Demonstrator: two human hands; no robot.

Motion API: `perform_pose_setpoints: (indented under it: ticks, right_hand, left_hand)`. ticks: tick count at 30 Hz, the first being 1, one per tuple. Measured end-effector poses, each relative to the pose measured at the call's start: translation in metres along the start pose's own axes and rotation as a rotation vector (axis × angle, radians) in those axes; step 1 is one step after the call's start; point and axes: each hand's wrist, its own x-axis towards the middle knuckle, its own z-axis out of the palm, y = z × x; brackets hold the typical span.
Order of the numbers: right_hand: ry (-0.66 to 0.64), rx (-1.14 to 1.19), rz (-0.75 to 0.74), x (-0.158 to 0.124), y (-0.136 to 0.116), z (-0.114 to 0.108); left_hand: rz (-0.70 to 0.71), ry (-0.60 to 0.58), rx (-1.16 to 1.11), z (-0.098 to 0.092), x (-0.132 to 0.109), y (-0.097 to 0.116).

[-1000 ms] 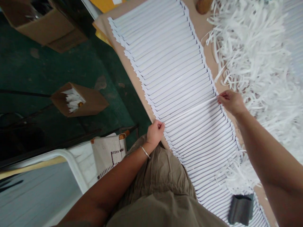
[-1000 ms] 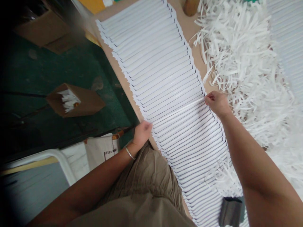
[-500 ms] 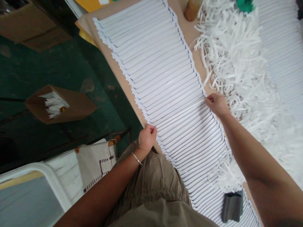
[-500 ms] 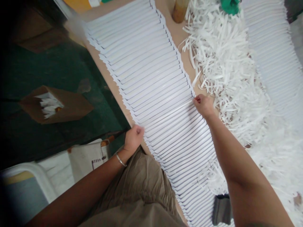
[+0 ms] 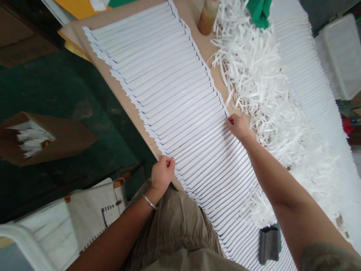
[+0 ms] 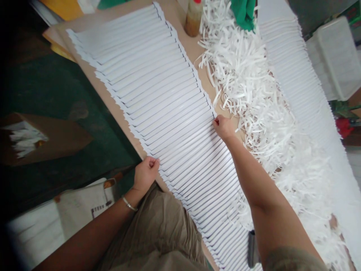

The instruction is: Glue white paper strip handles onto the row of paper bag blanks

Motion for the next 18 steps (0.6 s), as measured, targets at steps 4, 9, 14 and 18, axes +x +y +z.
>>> perform_pose_setpoints:
  ticks: [4,9,14,18]
  right_hand:
    - [-0.008,-0.012,0.008,0.003,0.000,0.003]
    - [-0.024,-0.032,0.040,0.004,-0.001,0.007]
    - [0.105,-0.011,0.106,0.012,-0.009,-0.001]
    - [0.253,0.215,0.221,0.042,-0.023,-0.002]
  left_hand:
    - [0.003,0.007,0.006,0.000,0.000,-0.001]
    - [0.003,-0.005,0.030,-0.002,0.001,0.002]
    - [-0.027,-0.036,0.128,-0.007,0.001,0.007]
    - [-0.032,-0.017,0.076,-0.017,-0.001,0.009]
